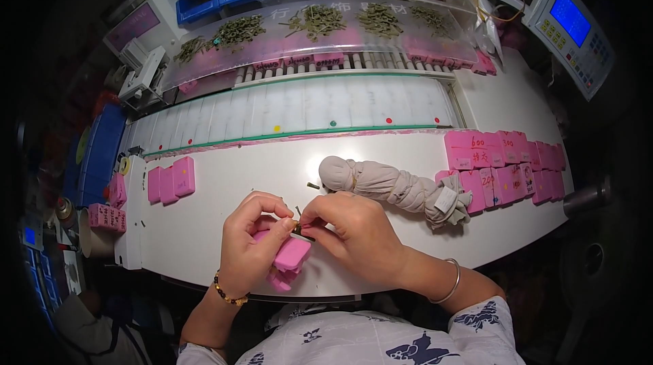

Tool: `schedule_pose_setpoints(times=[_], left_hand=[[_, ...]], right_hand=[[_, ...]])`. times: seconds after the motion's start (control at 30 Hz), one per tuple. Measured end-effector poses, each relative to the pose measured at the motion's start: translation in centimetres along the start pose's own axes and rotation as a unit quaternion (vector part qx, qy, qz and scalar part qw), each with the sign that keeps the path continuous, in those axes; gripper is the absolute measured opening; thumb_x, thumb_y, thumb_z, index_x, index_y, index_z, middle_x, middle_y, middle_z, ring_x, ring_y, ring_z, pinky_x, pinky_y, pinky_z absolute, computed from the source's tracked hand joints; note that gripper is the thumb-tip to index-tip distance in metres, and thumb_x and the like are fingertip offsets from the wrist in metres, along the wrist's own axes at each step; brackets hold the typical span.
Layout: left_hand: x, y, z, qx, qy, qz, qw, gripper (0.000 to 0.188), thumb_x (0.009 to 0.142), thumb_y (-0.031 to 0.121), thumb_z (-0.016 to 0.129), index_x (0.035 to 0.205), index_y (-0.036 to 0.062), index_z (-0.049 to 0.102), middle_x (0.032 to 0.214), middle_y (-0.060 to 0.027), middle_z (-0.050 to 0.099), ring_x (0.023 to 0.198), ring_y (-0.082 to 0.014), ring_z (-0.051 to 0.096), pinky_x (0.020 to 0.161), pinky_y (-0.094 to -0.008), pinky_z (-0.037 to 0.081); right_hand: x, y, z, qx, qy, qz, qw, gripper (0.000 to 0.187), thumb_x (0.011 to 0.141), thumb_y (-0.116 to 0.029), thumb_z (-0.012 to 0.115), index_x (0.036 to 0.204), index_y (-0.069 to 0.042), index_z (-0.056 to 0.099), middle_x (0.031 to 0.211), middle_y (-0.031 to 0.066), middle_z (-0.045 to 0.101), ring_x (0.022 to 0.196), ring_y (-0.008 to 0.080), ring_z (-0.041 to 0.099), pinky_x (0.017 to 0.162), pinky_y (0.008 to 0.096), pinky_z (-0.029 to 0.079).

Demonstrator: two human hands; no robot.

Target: The recorder is assembling small herbal or decorative charms by placing dried materials and metal rings into pink silicone molds.

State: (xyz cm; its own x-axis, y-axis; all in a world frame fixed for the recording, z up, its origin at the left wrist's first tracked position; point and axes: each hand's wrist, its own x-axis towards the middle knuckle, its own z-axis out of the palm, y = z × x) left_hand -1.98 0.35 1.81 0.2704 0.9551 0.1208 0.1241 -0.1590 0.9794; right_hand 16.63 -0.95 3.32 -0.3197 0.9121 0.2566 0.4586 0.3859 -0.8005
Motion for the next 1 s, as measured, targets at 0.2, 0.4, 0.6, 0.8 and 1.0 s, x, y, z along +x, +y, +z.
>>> schedule_pose_setpoints(times=[0.2,0.4,0.6,0.8,1.0], left_hand=[[0.0,0.7,-1.0,-0.170,-0.026,-0.165,0.971,0.008,0.088,0.001,0.058,0.094,-0.0042,0.058,0.088,-0.0068,0.063,0.070,-0.0093,0.062,0.062,-0.0210,0.051],[0.3,0.3,-2.2,-0.286,-0.029,-0.244,0.926,0.014,0.092,0.008,0.057,0.099,-0.0035,0.058,0.078,-0.0049,0.063,0.065,-0.0070,0.060,0.057,-0.0187,0.047],[-0.3,0.5,-1.7,-0.214,-0.010,-0.185,0.959,0.013,0.091,0.007,0.057,0.098,-0.0036,0.058,0.081,-0.0064,0.063,0.066,-0.0072,0.060,0.061,-0.0200,0.048],[-0.3,0.7,-1.3,-0.178,-0.042,-0.148,0.972,0.010,0.091,0.003,0.055,0.099,-0.0043,0.055,0.094,-0.0096,0.063,0.077,-0.0085,0.061,0.067,-0.0212,0.050],[-0.5,0.3,-1.4,-0.192,-0.047,-0.110,0.974,0.013,0.091,-0.001,0.053,0.103,-0.0048,0.051,0.099,-0.0102,0.059,0.084,-0.0071,0.061,0.073,-0.0204,0.051]], right_hand=[[-0.2,0.0,0.1,0.017,0.020,0.001,1.000,0.013,0.076,-0.005,0.071,0.086,-0.003,0.061,0.076,0.0089,0.063,0.071,0.0244,0.061,0.062,0.0342,0.048],[-0.5,0.3,-0.2,0.112,0.015,0.092,0.989,0.010,0.081,-0.005,0.069,0.088,-0.003,0.063,0.078,0.0037,0.066,0.067,0.0096,0.061,0.054,0.0240,0.044],[-0.4,1.7,-0.1,0.323,0.029,0.184,0.928,0.010,0.084,-0.005,0.068,0.092,-0.002,0.063,0.086,0.0038,0.067,0.076,0.0071,0.063,0.058,0.0196,0.046],[0.1,2.2,-0.9,0.384,0.003,0.213,0.898,0.014,0.083,-0.007,0.070,0.095,-0.001,0.063,0.091,0.0047,0.066,0.084,0.0094,0.062,0.072,0.0221,0.049],[0.3,1.9,-1.1,0.375,-0.034,0.239,0.895,0.015,0.085,-0.011,0.069,0.095,-0.002,0.063,0.088,0.0015,0.064,0.079,0.0067,0.058,0.072,0.0213,0.046]])
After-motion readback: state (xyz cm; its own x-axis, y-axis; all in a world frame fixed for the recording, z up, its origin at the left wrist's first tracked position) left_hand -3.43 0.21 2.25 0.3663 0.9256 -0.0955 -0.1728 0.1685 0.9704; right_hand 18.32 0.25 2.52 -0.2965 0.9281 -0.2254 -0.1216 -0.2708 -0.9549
